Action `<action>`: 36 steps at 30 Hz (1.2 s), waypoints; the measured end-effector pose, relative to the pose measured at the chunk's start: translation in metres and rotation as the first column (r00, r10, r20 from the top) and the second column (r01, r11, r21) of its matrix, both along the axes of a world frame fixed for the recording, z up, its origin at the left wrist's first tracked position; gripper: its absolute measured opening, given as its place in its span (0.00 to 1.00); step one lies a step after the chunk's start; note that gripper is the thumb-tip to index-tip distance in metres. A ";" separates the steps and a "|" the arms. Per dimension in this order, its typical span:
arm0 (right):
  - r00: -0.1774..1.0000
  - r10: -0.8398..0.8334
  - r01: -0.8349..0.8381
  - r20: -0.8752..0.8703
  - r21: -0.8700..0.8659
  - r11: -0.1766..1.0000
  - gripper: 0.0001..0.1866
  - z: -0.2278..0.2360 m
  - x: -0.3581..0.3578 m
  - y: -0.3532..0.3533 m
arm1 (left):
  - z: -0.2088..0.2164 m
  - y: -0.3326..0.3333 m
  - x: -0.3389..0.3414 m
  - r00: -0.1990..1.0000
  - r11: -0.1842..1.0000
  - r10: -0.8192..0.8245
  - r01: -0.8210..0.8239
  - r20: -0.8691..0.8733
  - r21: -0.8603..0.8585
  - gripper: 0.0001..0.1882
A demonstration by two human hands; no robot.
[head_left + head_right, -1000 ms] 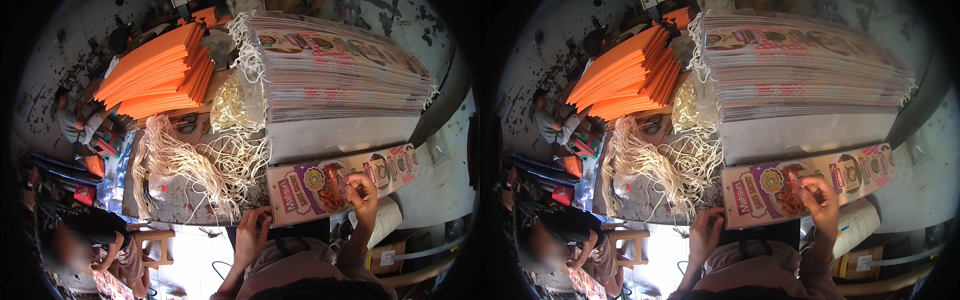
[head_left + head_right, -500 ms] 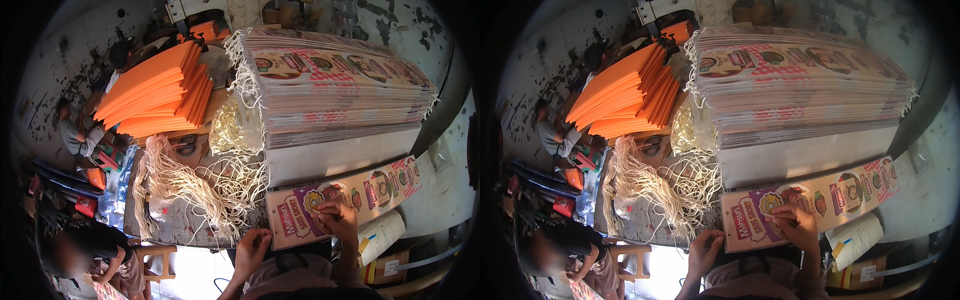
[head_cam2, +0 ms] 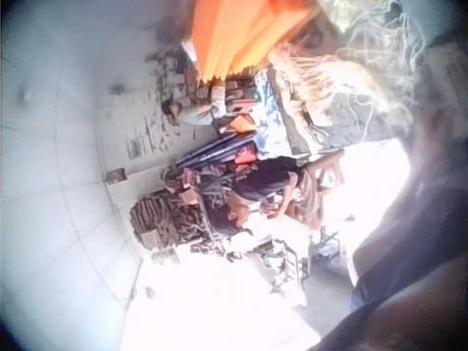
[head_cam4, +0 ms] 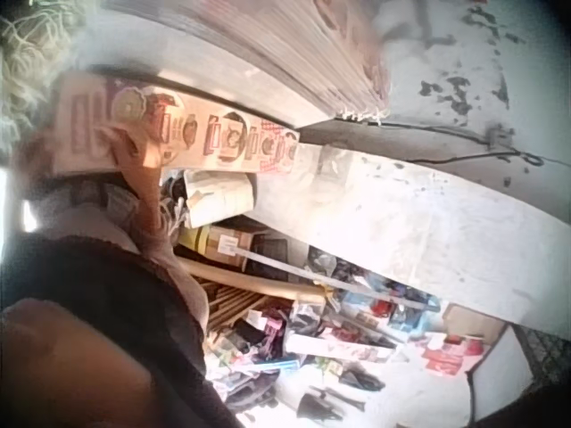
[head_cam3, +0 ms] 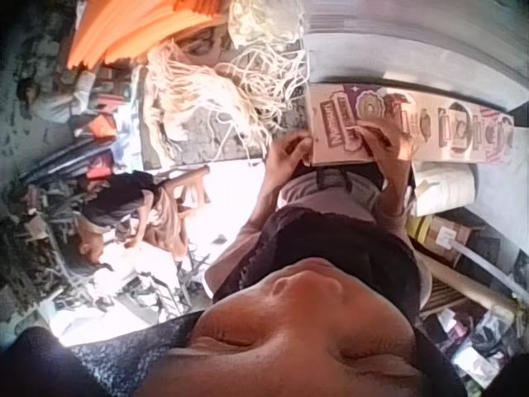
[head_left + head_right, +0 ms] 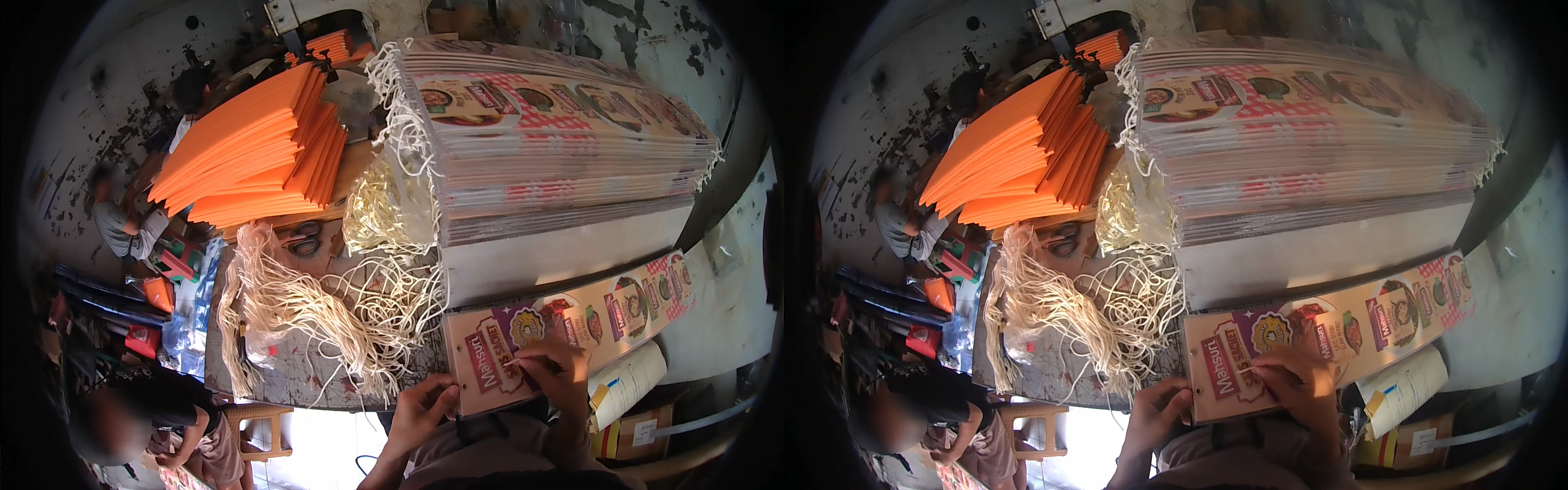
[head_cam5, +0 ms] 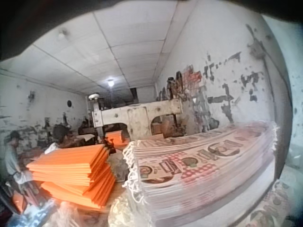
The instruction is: The person threads a piece of string through a pre-punched hole in a cardboard packaging sleeve, tying it into a loop and then placing the sleeve onto a stack.
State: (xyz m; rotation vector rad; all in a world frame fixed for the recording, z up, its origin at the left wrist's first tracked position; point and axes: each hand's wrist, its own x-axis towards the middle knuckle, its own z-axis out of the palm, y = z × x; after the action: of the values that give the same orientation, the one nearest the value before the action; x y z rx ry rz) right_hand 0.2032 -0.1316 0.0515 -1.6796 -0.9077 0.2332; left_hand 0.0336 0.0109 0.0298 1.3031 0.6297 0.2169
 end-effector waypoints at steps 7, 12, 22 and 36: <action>0.938 0.099 -0.097 0.331 -0.022 0.995 0.14 0.022 -0.023 0.020 | 0.000 0.007 0.002 0.986 0.995 -0.063 0.075 0.153 -0.072 0.12; 0.857 0.168 -0.087 0.487 -0.185 0.979 0.10 0.031 -0.025 0.020 | -0.001 0.005 0.005 0.982 0.994 -0.031 0.050 0.188 -0.097 0.11; 0.796 0.234 -0.129 0.559 -0.222 0.967 0.10 0.037 -0.031 0.025 | -0.008 0.003 0.000 0.980 0.985 -0.014 0.048 0.199 -0.166 0.11; 0.767 0.312 -0.139 0.561 -0.329 0.934 0.10 0.040 -0.032 0.031 | -0.004 0.007 0.003 0.983 0.972 -0.048 0.087 0.177 -0.218 0.11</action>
State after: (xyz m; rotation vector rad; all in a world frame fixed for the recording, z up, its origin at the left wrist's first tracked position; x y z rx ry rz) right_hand 0.1717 -0.1006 0.0916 -1.9334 -1.6353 -0.0380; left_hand 0.0361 0.0177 0.0261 1.0725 0.4490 0.1930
